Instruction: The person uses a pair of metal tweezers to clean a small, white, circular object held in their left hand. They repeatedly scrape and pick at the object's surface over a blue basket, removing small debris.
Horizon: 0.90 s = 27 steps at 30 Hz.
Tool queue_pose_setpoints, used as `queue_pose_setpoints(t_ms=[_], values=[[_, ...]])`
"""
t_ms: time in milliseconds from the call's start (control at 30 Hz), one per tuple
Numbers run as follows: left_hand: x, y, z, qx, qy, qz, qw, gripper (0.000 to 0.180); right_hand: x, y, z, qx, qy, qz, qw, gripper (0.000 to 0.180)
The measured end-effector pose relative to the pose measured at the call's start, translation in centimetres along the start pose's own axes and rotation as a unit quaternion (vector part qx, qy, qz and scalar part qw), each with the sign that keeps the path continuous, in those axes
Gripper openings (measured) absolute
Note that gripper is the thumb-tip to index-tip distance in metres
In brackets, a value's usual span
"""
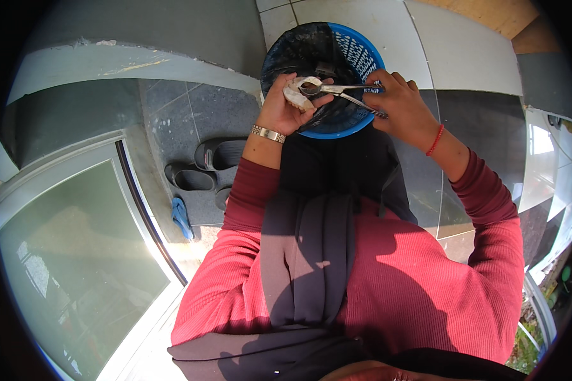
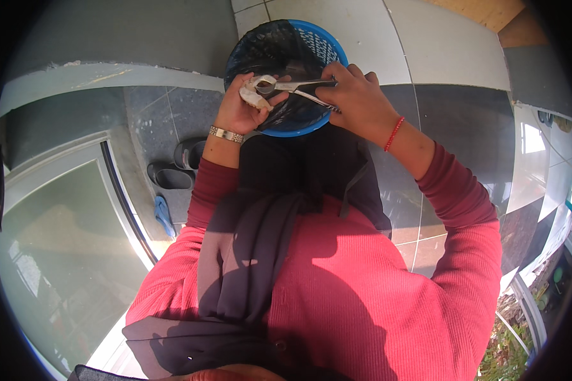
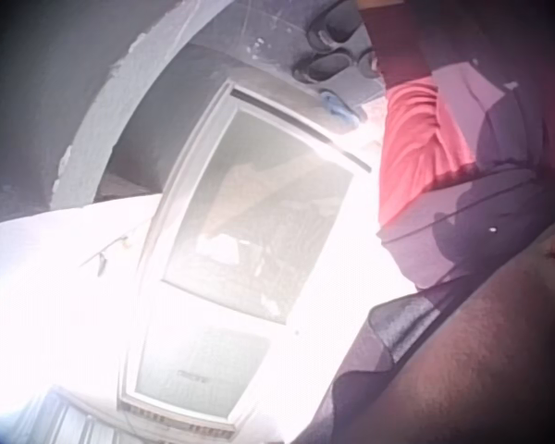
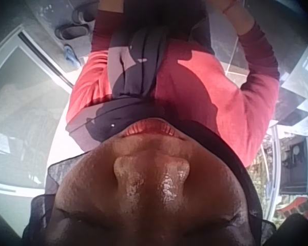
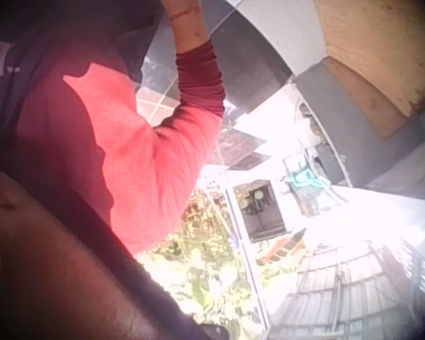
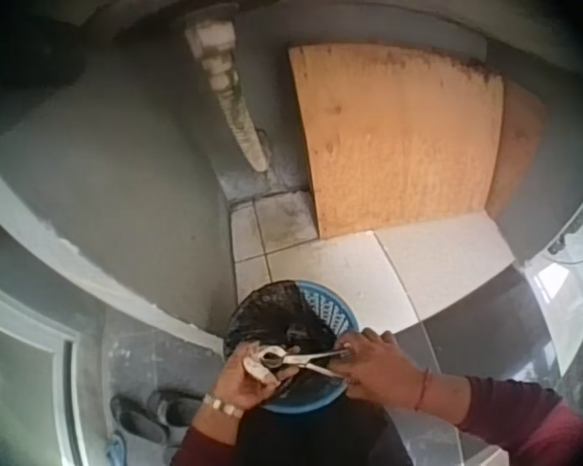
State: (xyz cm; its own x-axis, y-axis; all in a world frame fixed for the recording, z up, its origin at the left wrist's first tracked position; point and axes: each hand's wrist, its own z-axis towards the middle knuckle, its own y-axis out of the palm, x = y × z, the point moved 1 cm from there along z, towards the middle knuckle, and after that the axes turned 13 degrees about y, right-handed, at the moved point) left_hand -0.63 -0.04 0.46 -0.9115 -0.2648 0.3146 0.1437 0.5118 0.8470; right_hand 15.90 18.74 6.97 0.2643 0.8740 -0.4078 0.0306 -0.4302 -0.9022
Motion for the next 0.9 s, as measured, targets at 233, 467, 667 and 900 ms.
queue_pose_setpoints(t_ms=[233, 467, 667, 900], values=[[0.2, -0.2, -0.1, -0.009, 0.007, -0.005, 1.000, 0.054, 0.0, 0.1, -0.2, 0.012, -0.028, -0.004, 1.000, 0.028], [0.4, -0.1, -0.2, 0.004, 0.012, 0.020, 1.000, 0.056, -0.4, -0.5, -0.7, -0.061, -0.003, -0.030, 0.998, 0.037], [0.0, 0.2, -0.2, 0.018, 0.012, 0.039, 0.999, 0.055, -0.5, -0.5, -0.4, -0.051, -0.020, 0.006, 0.998, 0.037], [-0.1, -0.1, -0.2, 0.010, 0.012, 0.020, 1.000, 0.057, -0.8, -0.3, -0.4, -0.037, -0.013, 0.009, 0.999, 0.026]])
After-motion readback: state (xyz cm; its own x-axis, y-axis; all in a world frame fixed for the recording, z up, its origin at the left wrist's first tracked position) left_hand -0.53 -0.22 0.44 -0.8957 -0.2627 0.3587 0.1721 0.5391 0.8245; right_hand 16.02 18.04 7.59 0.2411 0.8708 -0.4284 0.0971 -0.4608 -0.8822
